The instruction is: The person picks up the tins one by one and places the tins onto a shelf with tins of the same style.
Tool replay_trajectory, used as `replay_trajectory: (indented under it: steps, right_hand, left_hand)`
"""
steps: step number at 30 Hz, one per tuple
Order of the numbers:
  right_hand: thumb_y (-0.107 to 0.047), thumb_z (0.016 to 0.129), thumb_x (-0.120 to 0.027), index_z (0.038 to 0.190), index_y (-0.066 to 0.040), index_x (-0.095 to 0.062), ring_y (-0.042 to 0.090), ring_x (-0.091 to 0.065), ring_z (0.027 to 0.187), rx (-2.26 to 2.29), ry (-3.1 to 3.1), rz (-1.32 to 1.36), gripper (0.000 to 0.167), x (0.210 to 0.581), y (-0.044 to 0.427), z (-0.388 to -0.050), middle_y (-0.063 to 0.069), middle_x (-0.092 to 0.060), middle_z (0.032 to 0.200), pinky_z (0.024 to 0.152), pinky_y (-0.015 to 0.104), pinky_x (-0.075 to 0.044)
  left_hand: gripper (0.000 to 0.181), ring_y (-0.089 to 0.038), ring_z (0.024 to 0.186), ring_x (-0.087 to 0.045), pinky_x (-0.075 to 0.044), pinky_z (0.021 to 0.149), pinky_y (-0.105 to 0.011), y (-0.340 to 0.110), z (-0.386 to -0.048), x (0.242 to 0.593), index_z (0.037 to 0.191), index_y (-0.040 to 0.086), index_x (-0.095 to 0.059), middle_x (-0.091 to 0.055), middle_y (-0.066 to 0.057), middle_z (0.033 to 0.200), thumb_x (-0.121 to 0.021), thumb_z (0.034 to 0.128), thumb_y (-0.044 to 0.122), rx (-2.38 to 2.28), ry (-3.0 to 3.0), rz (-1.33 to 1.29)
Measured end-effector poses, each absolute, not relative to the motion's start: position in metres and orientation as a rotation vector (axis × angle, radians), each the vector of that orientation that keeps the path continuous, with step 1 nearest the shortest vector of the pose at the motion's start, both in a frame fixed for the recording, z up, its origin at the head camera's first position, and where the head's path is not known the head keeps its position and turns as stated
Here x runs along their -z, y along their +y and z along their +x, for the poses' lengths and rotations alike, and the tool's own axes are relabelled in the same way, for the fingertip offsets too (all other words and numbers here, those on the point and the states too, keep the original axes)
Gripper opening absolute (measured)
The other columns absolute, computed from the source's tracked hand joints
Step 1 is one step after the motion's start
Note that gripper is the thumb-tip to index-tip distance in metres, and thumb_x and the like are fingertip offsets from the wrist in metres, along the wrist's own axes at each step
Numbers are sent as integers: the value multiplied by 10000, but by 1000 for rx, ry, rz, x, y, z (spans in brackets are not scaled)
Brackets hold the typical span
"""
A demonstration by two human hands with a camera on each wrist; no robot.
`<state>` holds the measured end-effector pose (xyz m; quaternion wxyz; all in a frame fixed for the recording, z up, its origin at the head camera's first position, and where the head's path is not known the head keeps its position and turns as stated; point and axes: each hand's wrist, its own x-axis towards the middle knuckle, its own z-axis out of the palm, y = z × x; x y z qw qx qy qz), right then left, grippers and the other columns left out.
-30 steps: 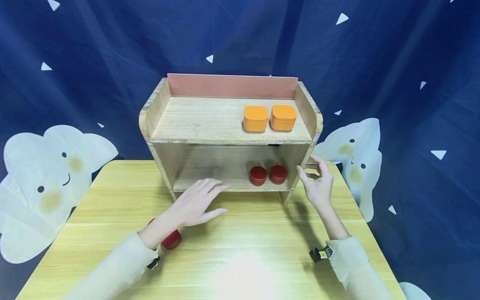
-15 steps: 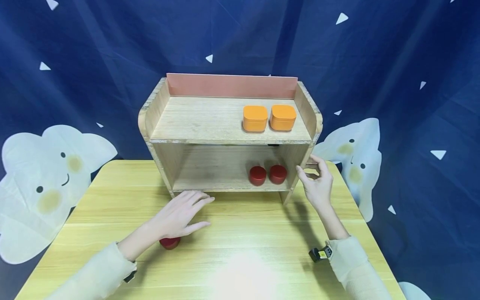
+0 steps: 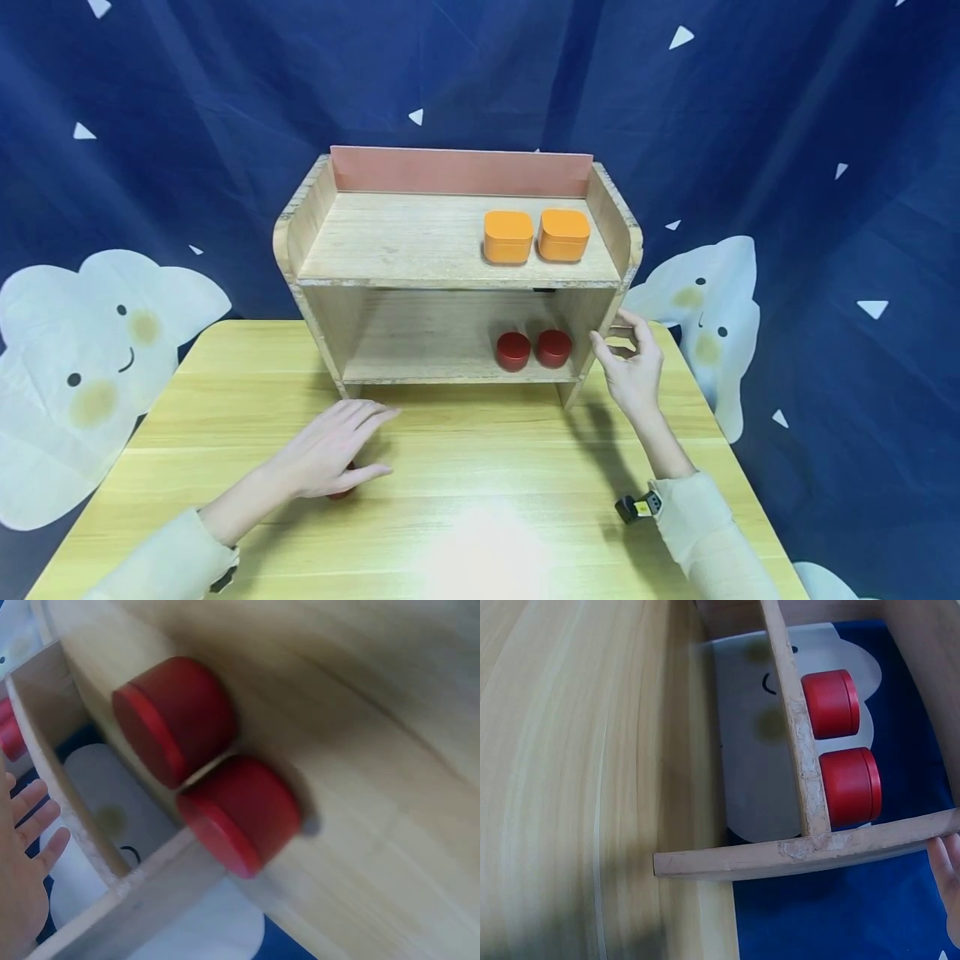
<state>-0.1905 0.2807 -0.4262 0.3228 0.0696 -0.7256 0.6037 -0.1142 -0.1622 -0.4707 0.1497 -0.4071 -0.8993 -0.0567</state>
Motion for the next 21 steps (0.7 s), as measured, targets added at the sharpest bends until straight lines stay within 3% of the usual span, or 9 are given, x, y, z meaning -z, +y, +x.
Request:
replay_trajectory:
  steps: [4, 10, 21]
  right_hand:
    - [136, 867, -733, 1269, 73, -663, -40, -686, 866, -1590, -1903, 182, 412, 427, 281, -190, -179, -700, 1014, 676, 100, -568]
    - [143, 865, -728, 1274, 111, -643, -39, -684, 865, -1583, -1900, 197, 419, 427, 280, -191, -178, -699, 1017, 670, 98, -567]
    - [144, 866, -725, 1280, 132, -628, -32, -685, 866, -1589, -1895, 199, 425, 428, 281, -192, -168, -699, 1025, 672, 100, -571]
  left_hand:
    - [770, -228, 1240, -644, -543, 1073, -427, -174, -110, 479, 1491, 96, -560, -678, -44, 1355, -669, 947, 630, 148, -2574, -1167]
    - [806, -244, 1204, -652, -544, 1052, -445, -189, -106, 491, 1448, 83, -593, -684, -49, 1323, -823, 836, 554, 175, -2547, -1155]
    - [716, -244, 1205, -652, -539, 1072, -465, -211, -98, 510, 1370, 80, -650, -702, -56, 1286, -837, 829, 509, 168, -2527, -1148]
